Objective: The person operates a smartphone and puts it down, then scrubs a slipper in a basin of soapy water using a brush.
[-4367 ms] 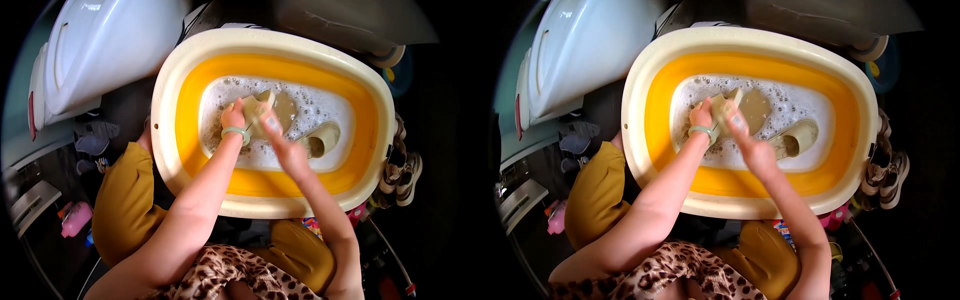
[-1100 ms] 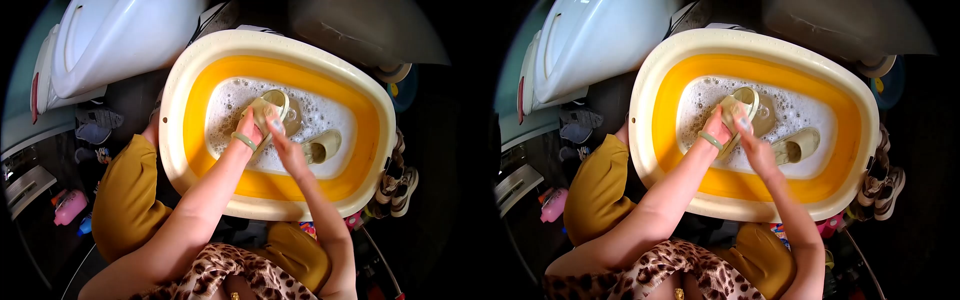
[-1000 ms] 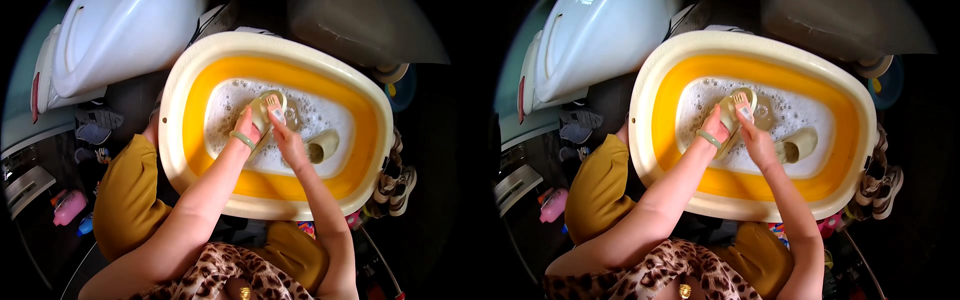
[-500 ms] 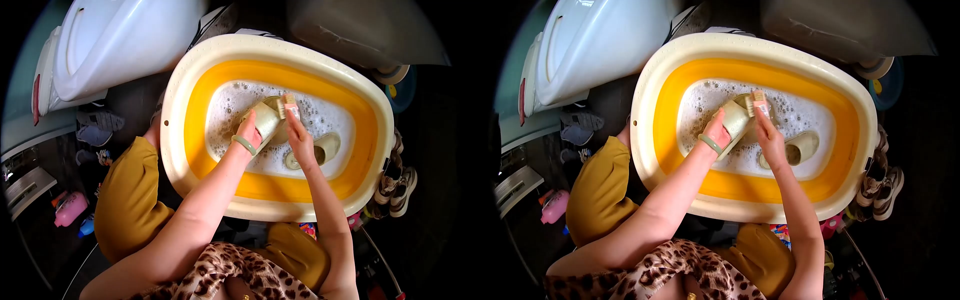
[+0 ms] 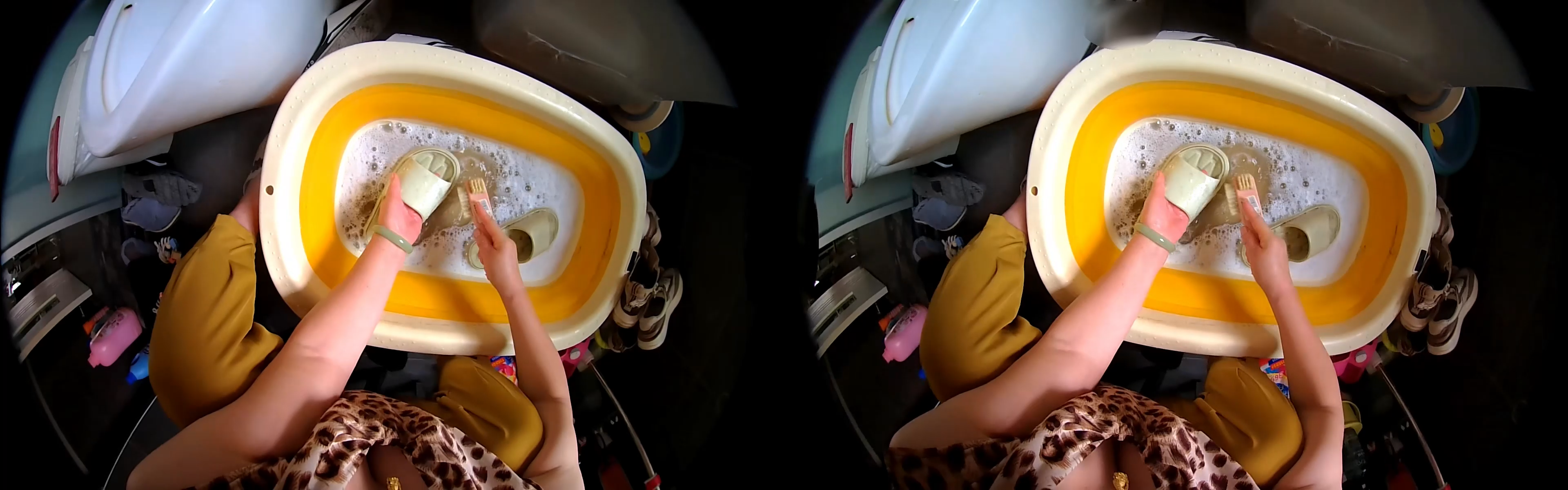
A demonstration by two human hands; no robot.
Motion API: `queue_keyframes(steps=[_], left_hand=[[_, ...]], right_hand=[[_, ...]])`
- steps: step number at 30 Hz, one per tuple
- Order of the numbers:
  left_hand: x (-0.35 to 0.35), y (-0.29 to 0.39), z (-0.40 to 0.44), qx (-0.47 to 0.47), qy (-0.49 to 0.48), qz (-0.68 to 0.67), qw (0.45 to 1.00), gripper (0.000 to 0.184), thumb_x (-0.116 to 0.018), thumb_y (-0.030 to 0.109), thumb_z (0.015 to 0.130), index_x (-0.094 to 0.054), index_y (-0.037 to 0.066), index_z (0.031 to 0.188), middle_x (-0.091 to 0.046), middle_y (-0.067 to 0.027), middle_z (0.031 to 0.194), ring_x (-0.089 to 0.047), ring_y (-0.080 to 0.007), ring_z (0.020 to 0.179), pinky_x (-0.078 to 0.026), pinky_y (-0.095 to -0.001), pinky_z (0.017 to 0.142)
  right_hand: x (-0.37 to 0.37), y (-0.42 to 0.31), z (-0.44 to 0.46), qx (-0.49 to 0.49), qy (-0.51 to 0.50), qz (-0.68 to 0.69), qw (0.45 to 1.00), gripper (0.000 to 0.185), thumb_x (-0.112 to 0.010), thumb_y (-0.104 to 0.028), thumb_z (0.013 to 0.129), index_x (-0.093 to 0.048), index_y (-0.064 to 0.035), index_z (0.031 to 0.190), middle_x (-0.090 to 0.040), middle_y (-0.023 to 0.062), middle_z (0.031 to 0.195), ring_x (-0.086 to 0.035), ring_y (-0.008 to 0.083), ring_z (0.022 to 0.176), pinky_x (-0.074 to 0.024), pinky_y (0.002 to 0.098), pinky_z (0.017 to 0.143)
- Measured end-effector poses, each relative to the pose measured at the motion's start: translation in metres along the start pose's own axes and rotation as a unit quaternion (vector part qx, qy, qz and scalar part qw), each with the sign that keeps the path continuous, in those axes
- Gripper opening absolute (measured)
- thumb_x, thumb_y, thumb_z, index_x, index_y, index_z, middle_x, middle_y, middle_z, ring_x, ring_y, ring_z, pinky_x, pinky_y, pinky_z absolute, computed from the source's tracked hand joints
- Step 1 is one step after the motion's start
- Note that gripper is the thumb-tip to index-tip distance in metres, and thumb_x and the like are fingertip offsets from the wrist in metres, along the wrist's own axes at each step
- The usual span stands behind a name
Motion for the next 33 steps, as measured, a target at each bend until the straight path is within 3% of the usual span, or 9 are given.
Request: queue_keyframes(steps=[4,6,12,13,14,16,25,28,33], left_hand=[[-0.027,0.004,-0.022,0.062,0.052,0.029,0.996,0.055,-0.020,0.044,0.098,-0.040,0.005,0.131,-0.049,-0.0131,0.129,-0.048,-0.0252,0.117,-0.037,-0.0394,0.102],[-0.017,-0.001,-0.016,0.078,0.057,0.032,0.995,0.054,-0.020,0.044,0.099,-0.039,0.007,0.132,-0.049,-0.0127,0.129,-0.048,-0.0248,0.118,-0.038,-0.0390,0.101],[-0.028,0.004,-0.015,0.067,0.073,0.020,0.995,0.054,-0.023,0.047,0.098,-0.045,0.007,0.127,-0.052,-0.0102,0.123,-0.048,-0.0234,0.115,-0.038,-0.0392,0.100],[-0.035,0.010,-0.019,0.092,0.134,0.048,0.986,0.054,-0.022,0.047,0.098,-0.045,0.006,0.126,-0.053,-0.0102,0.121,-0.048,-0.0234,0.113,-0.036,-0.0389,0.100],[-0.032,0.010,-0.016,0.087,0.135,0.043,0.986,0.054,-0.022,0.047,0.098,-0.045,0.006,0.126,-0.053,-0.0102,0.121,-0.048,-0.0234,0.113,-0.036,-0.0389,0.100],[-0.023,0.001,-0.015,0.043,0.040,0.062,0.996,0.056,-0.022,0.047,0.098,-0.044,0.005,0.127,-0.052,-0.0106,0.123,-0.047,-0.0239,0.116,-0.035,-0.0386,0.102],[-0.035,0.008,-0.023,0.085,0.057,0.080,0.991,0.056,-0.021,0.046,0.098,-0.039,0.006,0.133,-0.047,-0.0113,0.132,-0.044,-0.0222,0.122,-0.032,-0.0370,0.106],[-0.021,-0.008,-0.013,0.038,0.027,0.080,0.996,0.057,-0.021,0.047,0.098,-0.040,0.007,0.132,-0.047,-0.0105,0.132,-0.044,-0.0221,0.122,-0.031,-0.0369,0.106],[-0.028,-0.003,-0.018,0.041,-0.002,0.102,0.994,0.056,-0.021,0.047,0.098,-0.041,0.007,0.131,-0.048,-0.0100,0.131,-0.045,-0.0226,0.120,-0.033,-0.0352,0.104]], right_hand=[[-0.034,-0.040,-0.013,0.238,-0.023,-0.023,0.971,0.043,-0.054,-0.013,0.089,-0.048,-0.0206,0.131,-0.062,0.0183,0.106,-0.066,0.0267,0.082,-0.0500,0.0335,0.073],[-0.046,-0.048,0.000,0.209,-0.033,-0.088,0.973,0.040,-0.053,-0.017,0.090,-0.049,-0.0217,0.130,-0.062,0.0212,0.098,-0.063,0.0369,0.084,-0.0502,0.0388,0.073],[-0.040,-0.066,-0.004,0.158,-0.035,-0.108,0.981,0.039,-0.052,-0.020,0.091,-0.049,-0.0239,0.129,-0.062,0.0229,0.089,-0.062,0.0382,0.079,-0.0502,0.0407,0.070],[-0.054,-0.044,-0.008,0.312,0.023,-0.042,0.949,0.039,-0.052,-0.021,0.091,-0.049,-0.0253,0.130,-0.062,0.0224,0.087,-0.062,0.0383,0.077,-0.0504,0.0410,0.068],[-0.051,-0.049,-0.005,0.316,0.018,-0.044,0.948,0.039,-0.052,-0.021,0.091,-0.049,-0.0253,0.130,-0.062,0.0224,0.087,-0.062,0.0383,0.077,-0.0504,0.0410,0.068],[-0.040,-0.052,-0.003,0.130,-0.043,-0.103,0.985,0.039,-0.051,-0.020,0.091,-0.049,-0.0244,0.129,-0.062,0.0224,0.085,-0.062,0.0389,0.075,-0.0504,0.0413,0.067],[-0.057,-0.032,-0.021,0.318,0.045,-0.076,0.944,0.045,-0.059,-0.008,0.084,-0.053,-0.0239,0.126,-0.061,0.0251,0.093,-0.064,0.0351,0.084,-0.0508,0.0386,0.076],[-0.031,-0.048,0.011,0.172,0.015,-0.125,0.977,0.038,-0.055,-0.016,0.088,-0.054,-0.0227,0.125,-0.060,0.0244,0.081,-0.062,0.0389,0.072,-0.0497,0.0416,0.065],[-0.031,-0.049,0.003,0.138,-0.007,-0.076,0.987,0.039,-0.053,-0.012,0.088,-0.054,-0.0231,0.125,-0.059,0.0236,0.076,-0.060,0.0387,0.067,-0.0486,0.0411,0.062]])
Point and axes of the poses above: each hand's wrist, its own z-axis towards the middle knuckle, its own x-axis out of the back of the hand, y = z × x, the point moved 2 cm from there along z, towards the middle knuckle
